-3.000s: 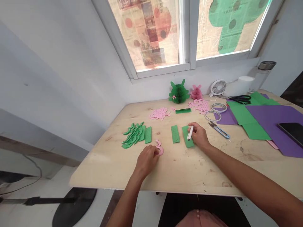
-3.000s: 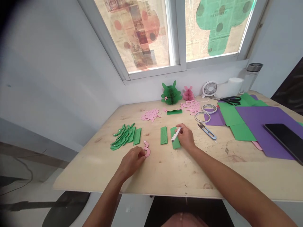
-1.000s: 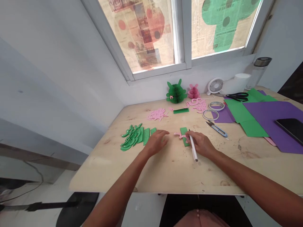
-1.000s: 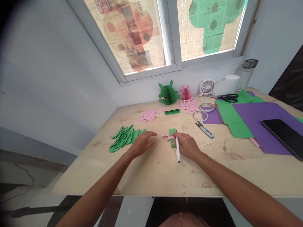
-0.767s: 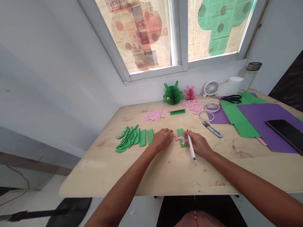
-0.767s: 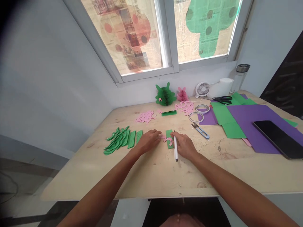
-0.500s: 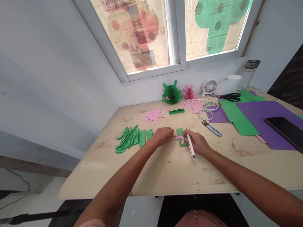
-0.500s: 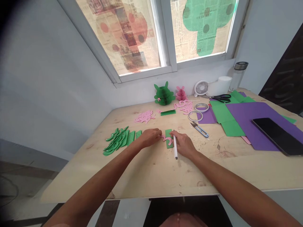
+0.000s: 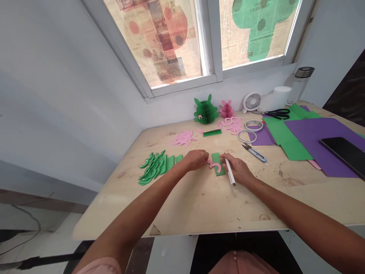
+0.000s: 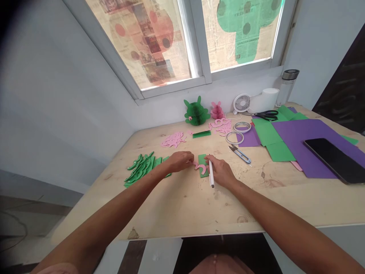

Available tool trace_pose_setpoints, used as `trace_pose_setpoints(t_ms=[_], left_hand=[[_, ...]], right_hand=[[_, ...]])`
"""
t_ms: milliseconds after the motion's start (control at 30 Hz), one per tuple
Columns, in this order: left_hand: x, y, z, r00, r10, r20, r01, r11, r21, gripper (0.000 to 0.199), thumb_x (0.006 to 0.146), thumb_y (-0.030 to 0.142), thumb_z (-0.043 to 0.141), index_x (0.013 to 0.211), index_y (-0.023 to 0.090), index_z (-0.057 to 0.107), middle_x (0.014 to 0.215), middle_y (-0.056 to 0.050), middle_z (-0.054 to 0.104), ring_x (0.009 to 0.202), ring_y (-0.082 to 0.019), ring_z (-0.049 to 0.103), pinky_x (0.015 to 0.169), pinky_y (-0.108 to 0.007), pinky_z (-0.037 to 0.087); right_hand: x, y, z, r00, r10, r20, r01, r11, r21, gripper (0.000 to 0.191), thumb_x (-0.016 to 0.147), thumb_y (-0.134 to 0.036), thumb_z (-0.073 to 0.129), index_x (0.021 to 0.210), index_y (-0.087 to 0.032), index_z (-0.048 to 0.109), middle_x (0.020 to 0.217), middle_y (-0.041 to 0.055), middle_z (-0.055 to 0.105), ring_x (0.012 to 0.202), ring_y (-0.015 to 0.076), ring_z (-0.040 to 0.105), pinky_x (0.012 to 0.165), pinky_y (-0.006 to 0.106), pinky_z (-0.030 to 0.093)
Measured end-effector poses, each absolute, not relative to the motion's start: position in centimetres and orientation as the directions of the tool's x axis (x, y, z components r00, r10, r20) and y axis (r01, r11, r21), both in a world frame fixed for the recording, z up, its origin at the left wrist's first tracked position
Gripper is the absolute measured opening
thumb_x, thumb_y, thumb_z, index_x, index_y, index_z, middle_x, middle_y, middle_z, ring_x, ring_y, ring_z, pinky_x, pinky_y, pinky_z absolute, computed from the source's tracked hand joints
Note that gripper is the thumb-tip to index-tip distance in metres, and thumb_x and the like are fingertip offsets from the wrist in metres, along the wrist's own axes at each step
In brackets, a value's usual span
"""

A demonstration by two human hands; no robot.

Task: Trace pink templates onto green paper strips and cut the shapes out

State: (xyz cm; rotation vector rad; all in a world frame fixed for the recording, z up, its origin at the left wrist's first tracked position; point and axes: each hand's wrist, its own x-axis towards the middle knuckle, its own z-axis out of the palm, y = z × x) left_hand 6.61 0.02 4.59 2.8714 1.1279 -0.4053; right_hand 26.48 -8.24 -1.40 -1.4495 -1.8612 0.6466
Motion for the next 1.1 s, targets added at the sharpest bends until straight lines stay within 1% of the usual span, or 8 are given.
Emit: trace_pose_setpoints(t_ms=[167, 333, 533, 733, 833, 933, 1033, 1100], left_hand=[[7.8, 0.4, 5.6, 0.761, 0.617, -0.200, 0.607, -0.787, -0.115, 0.014, 0.087, 0.023, 0.049, 0.089, 0.019, 0.061, 0.094, -0.006, 0.065, 0.086, -0.019, 0.061, 0.061, -0.025, 0.042], [9.4, 0.6, 6.0, 0.811, 0.558, -0.179, 0.534, -0.829, -0.166, 0.010, 0.083, 0.015, 0.051, 0.083, 0.017, 0.061, 0.087, -0.008, 0.064, 0.084, -0.021, 0.061, 0.063, -0.027, 0.041], [10.9, 1.1, 6.1, 0.843, 0.513, -0.162, 0.488, -0.856, -0.171, 0.016, 0.077, 0.003, 0.053, 0.080, 0.017, 0.062, 0.085, -0.008, 0.064, 0.085, -0.021, 0.061, 0.066, -0.028, 0.042], [10.5, 1.5, 5.8, 0.821, 0.567, -0.067, 0.560, -0.823, -0.097, 0.012, 0.079, 0.013, 0.057, 0.084, 0.022, 0.064, 0.088, -0.004, 0.066, 0.084, -0.018, 0.062, 0.064, -0.025, 0.043], [9.2, 0.4, 4.9, 0.755, 0.653, 0.057, 0.656, -0.754, -0.048, 0.017, 0.085, 0.017, 0.051, 0.096, 0.022, 0.064, 0.099, -0.005, 0.066, 0.091, -0.019, 0.061, 0.071, -0.027, 0.046], [7.8, -1.9, 3.2, 0.671, 0.725, 0.156, 0.732, -0.681, 0.015, 0.021, 0.089, 0.017, 0.044, 0.100, 0.019, 0.062, 0.101, -0.008, 0.066, 0.090, -0.020, 0.062, 0.074, -0.031, 0.048], [6.9, -4.4, 1.5, 0.662, 0.720, 0.206, 0.721, -0.687, 0.085, 0.023, 0.087, 0.015, 0.046, 0.103, 0.019, 0.062, 0.107, -0.007, 0.066, 0.098, -0.020, 0.060, 0.085, -0.033, 0.048], [6.7, -5.5, 0.7, 0.671, 0.703, 0.236, 0.697, -0.707, 0.123, 0.029, 0.085, 0.017, 0.049, 0.112, 0.020, 0.058, 0.118, -0.008, 0.062, 0.109, -0.021, 0.056, 0.093, -0.035, 0.046]], right_hand=[[26.6, -8.2, -1.5, -0.129, 0.968, 0.214, 0.587, 0.248, -0.770, 0.032, 0.085, -0.023, 0.052, 0.116, -0.026, 0.054, 0.104, 0.0046, 0.071, 0.089, 0.0217, 0.068, 0.076, 0.033, 0.050], [26.5, -8.1, -1.6, -0.107, 0.966, 0.236, 0.551, 0.255, -0.795, 0.033, 0.084, -0.020, 0.052, 0.116, -0.027, 0.054, 0.103, 0.0040, 0.071, 0.088, 0.0203, 0.068, 0.075, 0.032, 0.051], [26.5, -8.2, -1.6, -0.088, 0.968, 0.237, 0.530, 0.247, -0.811, 0.031, 0.085, -0.021, 0.051, 0.115, -0.026, 0.054, 0.100, 0.0040, 0.072, 0.085, 0.0201, 0.069, 0.075, 0.032, 0.052], [26.4, -8.3, -1.3, -0.097, 0.967, 0.234, 0.486, 0.251, -0.837, 0.030, 0.086, -0.022, 0.050, 0.115, -0.026, 0.054, 0.098, 0.0039, 0.072, 0.081, 0.0199, 0.069, 0.074, 0.032, 0.052], [26.4, -8.3, -1.0, -0.072, 0.966, 0.250, 0.488, 0.253, -0.835, 0.029, 0.087, -0.024, 0.049, 0.115, -0.025, 0.054, 0.098, 0.0041, 0.072, 0.083, 0.0203, 0.069, 0.075, 0.032, 0.052], [26.4, -8.3, -0.8, -0.064, 0.962, 0.264, 0.522, 0.257, -0.813, 0.030, 0.086, -0.024, 0.049, 0.116, -0.025, 0.054, 0.101, 0.0050, 0.071, 0.087, 0.0207, 0.068, 0.076, 0.031, 0.051], [26.3, -8.1, -0.9, -0.125, 0.946, 0.298, 0.573, 0.314, -0.757, 0.031, 0.086, -0.023, 0.050, 0.116, -0.024, 0.054, 0.103, 0.0058, 0.071, 0.094, 0.0220, 0.066, 0.080, 0.033, 0.049], [26.2, -8.1, -1.0, -0.170, 0.928, 0.332, 0.609, 0.363, -0.705, 0.029, 0.086, -0.023, 0.049, 0.115, -0.023, 0.055, 0.105, 0.0064, 0.070, 0.098, 0.0223, 0.065, 0.086, 0.036, 0.046]])
